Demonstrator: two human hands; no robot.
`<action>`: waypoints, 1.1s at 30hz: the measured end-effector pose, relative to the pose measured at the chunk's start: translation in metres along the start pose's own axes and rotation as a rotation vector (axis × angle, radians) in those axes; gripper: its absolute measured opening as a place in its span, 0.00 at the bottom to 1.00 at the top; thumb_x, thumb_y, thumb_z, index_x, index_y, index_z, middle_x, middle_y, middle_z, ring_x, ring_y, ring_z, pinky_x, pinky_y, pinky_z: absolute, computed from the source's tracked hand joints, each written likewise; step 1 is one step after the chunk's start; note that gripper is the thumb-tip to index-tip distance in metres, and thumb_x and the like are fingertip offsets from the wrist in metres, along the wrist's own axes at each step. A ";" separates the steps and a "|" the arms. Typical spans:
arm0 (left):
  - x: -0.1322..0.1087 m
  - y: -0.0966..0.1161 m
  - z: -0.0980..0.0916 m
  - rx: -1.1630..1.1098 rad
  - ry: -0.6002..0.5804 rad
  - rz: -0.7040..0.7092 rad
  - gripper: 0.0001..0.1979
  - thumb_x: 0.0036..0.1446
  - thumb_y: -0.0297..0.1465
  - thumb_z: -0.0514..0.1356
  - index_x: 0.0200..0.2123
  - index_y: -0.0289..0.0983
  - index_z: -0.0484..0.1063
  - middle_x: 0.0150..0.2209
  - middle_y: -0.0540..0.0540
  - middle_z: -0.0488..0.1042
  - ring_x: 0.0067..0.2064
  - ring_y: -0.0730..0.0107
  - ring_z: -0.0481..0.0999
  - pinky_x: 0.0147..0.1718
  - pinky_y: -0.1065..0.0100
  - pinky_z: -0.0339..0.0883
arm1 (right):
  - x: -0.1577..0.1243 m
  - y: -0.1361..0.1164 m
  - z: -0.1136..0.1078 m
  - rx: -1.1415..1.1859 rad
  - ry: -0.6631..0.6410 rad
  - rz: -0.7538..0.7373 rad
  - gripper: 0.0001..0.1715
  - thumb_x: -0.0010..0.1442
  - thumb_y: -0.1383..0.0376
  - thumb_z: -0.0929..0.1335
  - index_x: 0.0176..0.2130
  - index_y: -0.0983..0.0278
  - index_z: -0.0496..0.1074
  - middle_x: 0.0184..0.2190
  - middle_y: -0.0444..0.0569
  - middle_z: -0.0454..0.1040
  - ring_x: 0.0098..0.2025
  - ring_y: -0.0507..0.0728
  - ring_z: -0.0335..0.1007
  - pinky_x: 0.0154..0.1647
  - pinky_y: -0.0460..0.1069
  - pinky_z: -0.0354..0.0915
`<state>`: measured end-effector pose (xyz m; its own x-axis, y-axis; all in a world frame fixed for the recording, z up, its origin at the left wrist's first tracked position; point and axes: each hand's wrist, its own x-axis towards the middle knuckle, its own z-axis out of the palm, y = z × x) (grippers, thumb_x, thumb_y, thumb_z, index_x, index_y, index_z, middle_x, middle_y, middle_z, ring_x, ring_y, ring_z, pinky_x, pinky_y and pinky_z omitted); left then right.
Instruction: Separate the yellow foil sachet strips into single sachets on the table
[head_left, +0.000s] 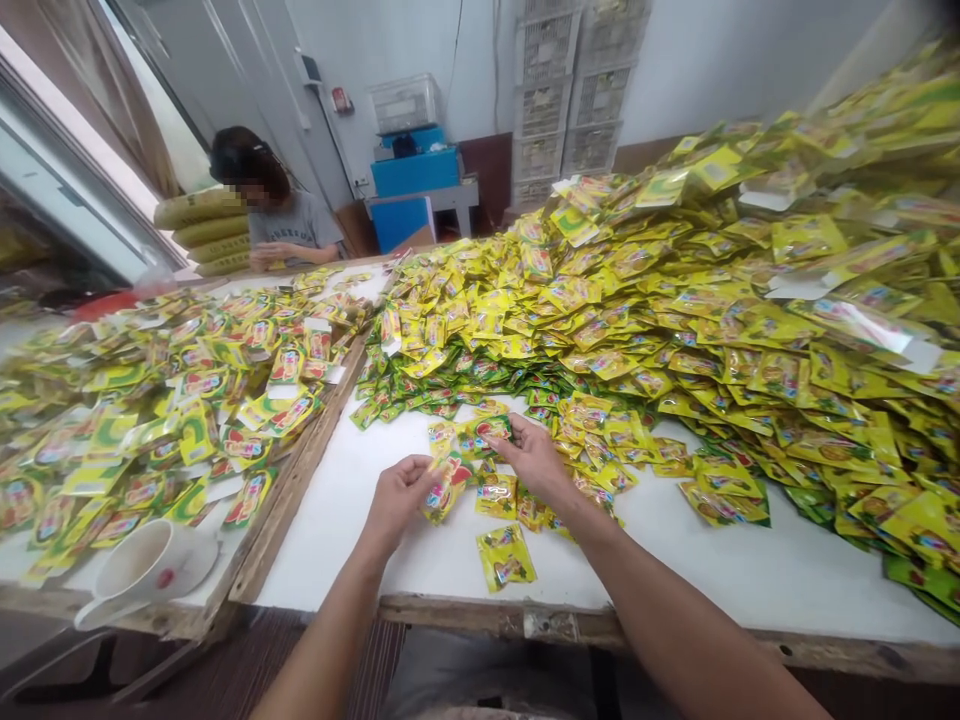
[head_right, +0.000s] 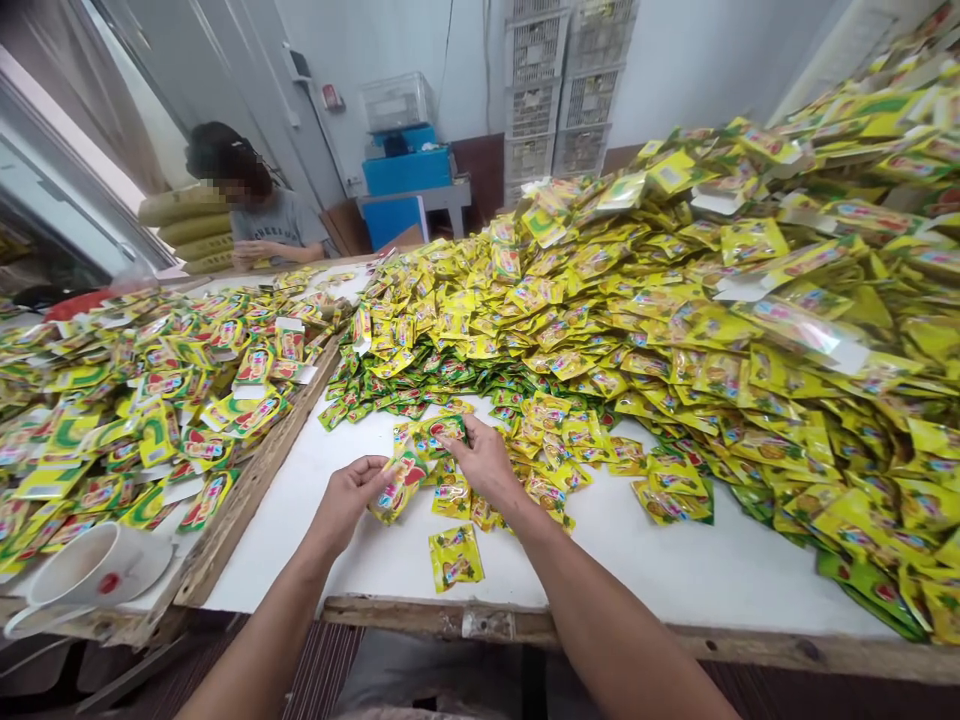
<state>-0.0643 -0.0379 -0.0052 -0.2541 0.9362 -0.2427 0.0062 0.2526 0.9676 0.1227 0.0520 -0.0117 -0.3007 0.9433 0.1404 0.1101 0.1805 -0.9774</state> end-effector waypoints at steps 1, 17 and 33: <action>0.001 0.000 0.004 -0.067 0.013 -0.005 0.22 0.37 0.45 0.68 0.32 0.35 0.72 0.25 0.48 0.77 0.27 0.68 0.74 0.27 0.70 0.65 | 0.000 0.001 0.000 -0.013 -0.013 0.017 0.15 0.49 0.54 0.69 0.31 0.62 0.70 0.24 0.43 0.70 0.30 0.55 0.65 0.31 0.49 0.63; 0.009 0.000 0.006 0.132 0.079 0.138 0.17 0.44 0.42 0.66 0.33 0.36 0.75 0.33 0.47 0.79 0.32 0.67 0.76 0.31 0.71 0.68 | 0.004 0.000 -0.022 0.027 -0.219 0.135 0.10 0.45 0.59 0.72 0.27 0.63 0.72 0.23 0.42 0.72 0.29 0.55 0.66 0.31 0.49 0.62; 0.015 0.003 0.014 -0.019 -0.034 0.056 0.19 0.42 0.43 0.67 0.33 0.34 0.73 0.28 0.46 0.77 0.28 0.70 0.75 0.28 0.71 0.68 | 0.004 -0.008 -0.009 0.220 0.034 0.166 0.20 0.39 0.54 0.75 0.28 0.64 0.69 0.25 0.45 0.72 0.32 0.55 0.68 0.35 0.50 0.65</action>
<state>-0.0542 -0.0201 -0.0069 -0.2208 0.9566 -0.1902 0.0014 0.1953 0.9807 0.1293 0.0573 -0.0016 -0.2636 0.9644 -0.0229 -0.0544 -0.0386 -0.9978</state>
